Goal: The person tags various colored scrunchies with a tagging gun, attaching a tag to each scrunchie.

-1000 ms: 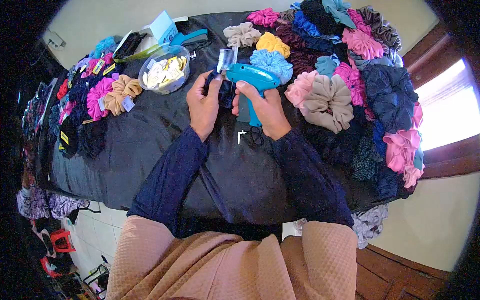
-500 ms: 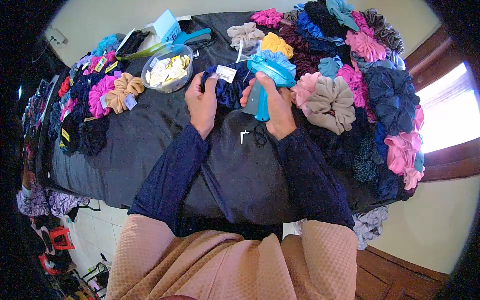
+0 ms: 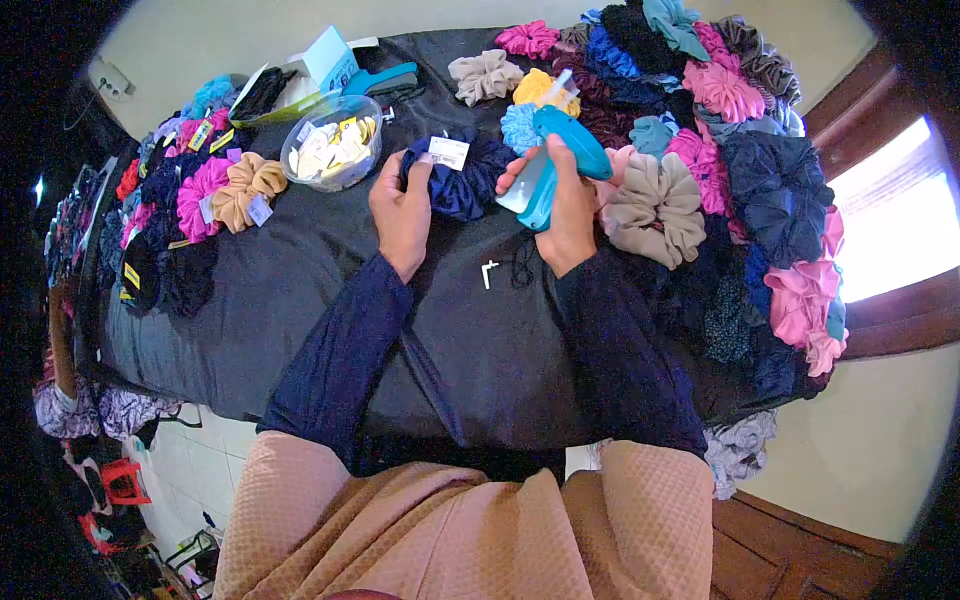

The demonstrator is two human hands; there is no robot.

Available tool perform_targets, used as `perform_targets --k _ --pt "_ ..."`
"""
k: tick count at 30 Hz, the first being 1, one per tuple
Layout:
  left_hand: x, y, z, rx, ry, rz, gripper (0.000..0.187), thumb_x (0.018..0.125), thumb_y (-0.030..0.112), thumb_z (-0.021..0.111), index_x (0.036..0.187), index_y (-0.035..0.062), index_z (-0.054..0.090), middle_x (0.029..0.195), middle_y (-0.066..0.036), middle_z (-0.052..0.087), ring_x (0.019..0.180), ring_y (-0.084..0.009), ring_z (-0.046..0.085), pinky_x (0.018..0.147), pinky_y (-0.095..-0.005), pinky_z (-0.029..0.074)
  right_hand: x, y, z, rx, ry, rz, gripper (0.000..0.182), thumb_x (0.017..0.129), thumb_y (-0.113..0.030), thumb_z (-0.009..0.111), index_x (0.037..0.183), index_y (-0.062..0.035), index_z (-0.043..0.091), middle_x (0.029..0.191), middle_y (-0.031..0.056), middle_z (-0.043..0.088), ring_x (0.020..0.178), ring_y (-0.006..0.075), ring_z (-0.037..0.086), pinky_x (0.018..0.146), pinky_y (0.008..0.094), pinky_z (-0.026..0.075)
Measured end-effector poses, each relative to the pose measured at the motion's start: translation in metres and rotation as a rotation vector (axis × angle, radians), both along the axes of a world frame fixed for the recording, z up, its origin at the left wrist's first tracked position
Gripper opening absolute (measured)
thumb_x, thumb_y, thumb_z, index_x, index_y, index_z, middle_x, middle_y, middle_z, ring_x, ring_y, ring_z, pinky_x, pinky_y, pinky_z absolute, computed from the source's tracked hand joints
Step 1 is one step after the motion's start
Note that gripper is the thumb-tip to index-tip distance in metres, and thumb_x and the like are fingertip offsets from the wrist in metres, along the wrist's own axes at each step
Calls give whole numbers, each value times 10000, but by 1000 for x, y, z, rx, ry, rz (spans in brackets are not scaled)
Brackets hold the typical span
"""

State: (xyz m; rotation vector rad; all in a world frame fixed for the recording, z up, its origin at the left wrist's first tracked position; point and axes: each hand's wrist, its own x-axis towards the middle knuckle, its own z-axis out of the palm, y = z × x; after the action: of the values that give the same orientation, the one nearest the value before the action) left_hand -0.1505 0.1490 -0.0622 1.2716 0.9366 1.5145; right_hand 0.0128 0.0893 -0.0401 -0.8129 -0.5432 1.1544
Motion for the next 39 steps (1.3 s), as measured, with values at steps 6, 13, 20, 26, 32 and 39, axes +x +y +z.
perform_targets --k 6,13,20,26,32,39 --pt "-2 -11 11 128 121 76 188 913 134 609 1010 -23 644 819 -40 643 746 -94 566 691 -270 470 -5 -2 5 -32 -93 26 354 966 -381 563 980 -27 575 804 116 650 719 234 669 680 364 559" --pt "-13 -8 26 397 137 276 179 888 95 618 1023 -21 641 952 -121 660 879 -196 623 819 -313 485 -7 -1 3 -33 -183 12 355 966 -380 568 977 -25 576 799 115 651 706 228 671 669 359 561" --pt "-66 33 58 461 149 627 248 935 155 593 1084 -42 615 1010 -130 647 942 -214 602 870 -333 471 -11 -2 6 -39 -227 -6 337 942 -356 610 955 -20 585 782 111 648 659 214 670 611 338 559" --pt "-145 74 65 522 277 1115 275 847 112 596 1070 -42 642 1080 -190 645 1008 -302 586 920 -395 446 -12 -1 4 -42 -237 -16 327 925 -341 630 938 -18 589 757 107 650 620 200 665 570 321 551" --pt "-198 106 4 -18 455 1277 299 751 230 599 1000 143 741 1146 -73 655 1119 -328 507 970 -534 320 -12 -3 6 -56 -274 15 365 937 -376 618 980 -15 584 803 116 652 670 208 674 619 335 565" --pt "-175 94 24 242 616 1354 362 784 258 606 1116 149 703 1396 -73 510 1263 -383 343 1028 -574 246 -14 -3 6 -52 -292 14 350 935 -368 622 971 -22 586 780 106 648 655 197 668 606 321 557"
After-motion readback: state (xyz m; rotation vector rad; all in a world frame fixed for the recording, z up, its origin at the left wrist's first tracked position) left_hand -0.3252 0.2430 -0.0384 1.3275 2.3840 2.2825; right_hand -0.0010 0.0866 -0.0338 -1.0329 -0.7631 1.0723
